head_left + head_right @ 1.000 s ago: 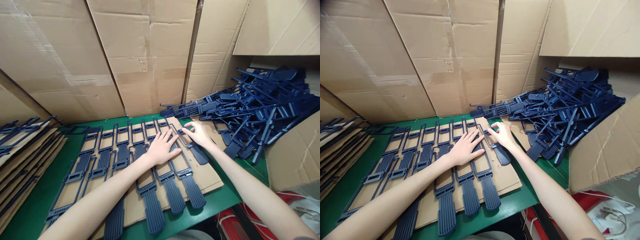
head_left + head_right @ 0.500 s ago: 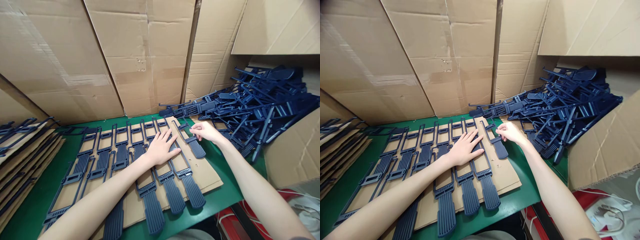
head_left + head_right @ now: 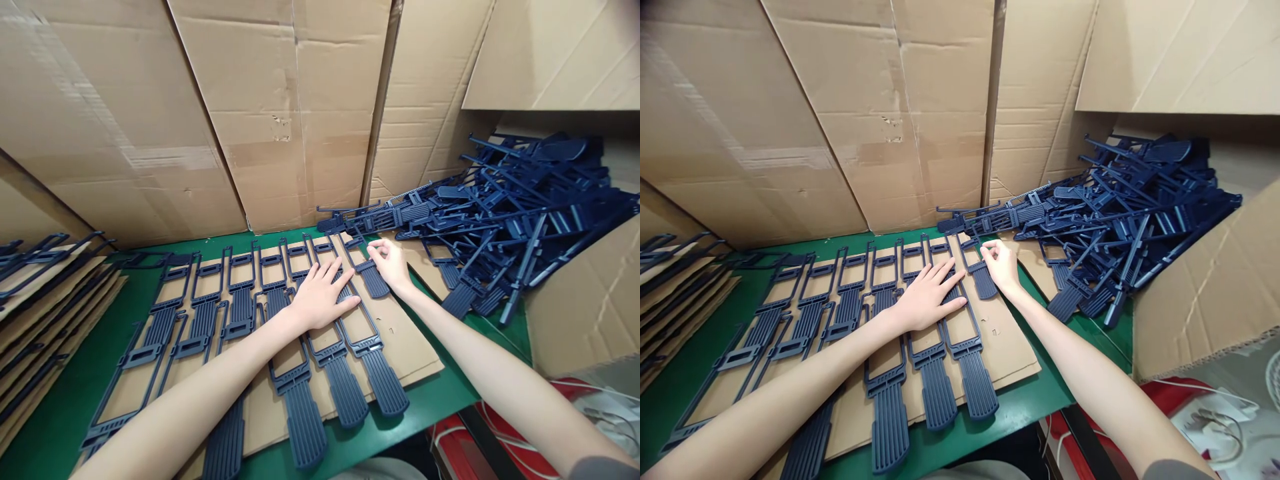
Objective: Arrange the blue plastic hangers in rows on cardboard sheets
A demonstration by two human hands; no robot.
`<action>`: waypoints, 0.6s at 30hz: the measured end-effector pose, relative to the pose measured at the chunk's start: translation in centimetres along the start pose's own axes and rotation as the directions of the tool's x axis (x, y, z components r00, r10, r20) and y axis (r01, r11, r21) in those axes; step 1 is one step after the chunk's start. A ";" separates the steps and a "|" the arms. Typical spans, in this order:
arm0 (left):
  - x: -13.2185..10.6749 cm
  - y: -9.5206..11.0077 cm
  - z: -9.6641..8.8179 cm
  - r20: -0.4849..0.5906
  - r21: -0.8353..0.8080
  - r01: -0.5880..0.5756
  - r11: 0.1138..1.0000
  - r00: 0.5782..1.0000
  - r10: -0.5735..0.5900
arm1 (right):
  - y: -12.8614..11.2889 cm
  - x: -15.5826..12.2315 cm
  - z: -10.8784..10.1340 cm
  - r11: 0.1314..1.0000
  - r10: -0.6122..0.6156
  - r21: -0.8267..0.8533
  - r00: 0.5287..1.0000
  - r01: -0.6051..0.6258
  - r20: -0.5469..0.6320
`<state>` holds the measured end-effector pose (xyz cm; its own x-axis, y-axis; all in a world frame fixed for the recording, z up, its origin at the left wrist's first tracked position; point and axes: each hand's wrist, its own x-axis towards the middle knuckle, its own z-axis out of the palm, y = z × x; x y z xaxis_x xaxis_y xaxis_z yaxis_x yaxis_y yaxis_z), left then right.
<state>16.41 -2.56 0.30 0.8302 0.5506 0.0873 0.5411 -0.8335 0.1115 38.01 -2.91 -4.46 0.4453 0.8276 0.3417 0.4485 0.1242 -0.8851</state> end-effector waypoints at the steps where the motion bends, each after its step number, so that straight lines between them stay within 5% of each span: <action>1: 0.0 0.0 0.0 -0.004 0.001 -0.002 1.000 1.000 0.002 | -0.1 0.0 0.2 0.999 0.004 0.034 1.000 -0.004 -0.012; 12: 0.0 -0.2 0.2 -0.015 0.001 -0.014 1.000 1.000 0.014 | 0.1 0.7 0.4 0.974 0.088 0.199 0.988 -0.112 0.125; 18: 0.0 -0.3 0.4 -0.023 -0.003 -0.010 1.000 1.000 0.009 | -0.1 1.1 -0.1 0.969 0.093 0.226 0.995 -0.099 0.035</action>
<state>16.28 -2.33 -0.10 0.8320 0.5436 0.1109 0.5328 -0.8386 0.1138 38.51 -2.07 -4.00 0.4577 0.8542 0.2467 0.2152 0.1628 -0.9629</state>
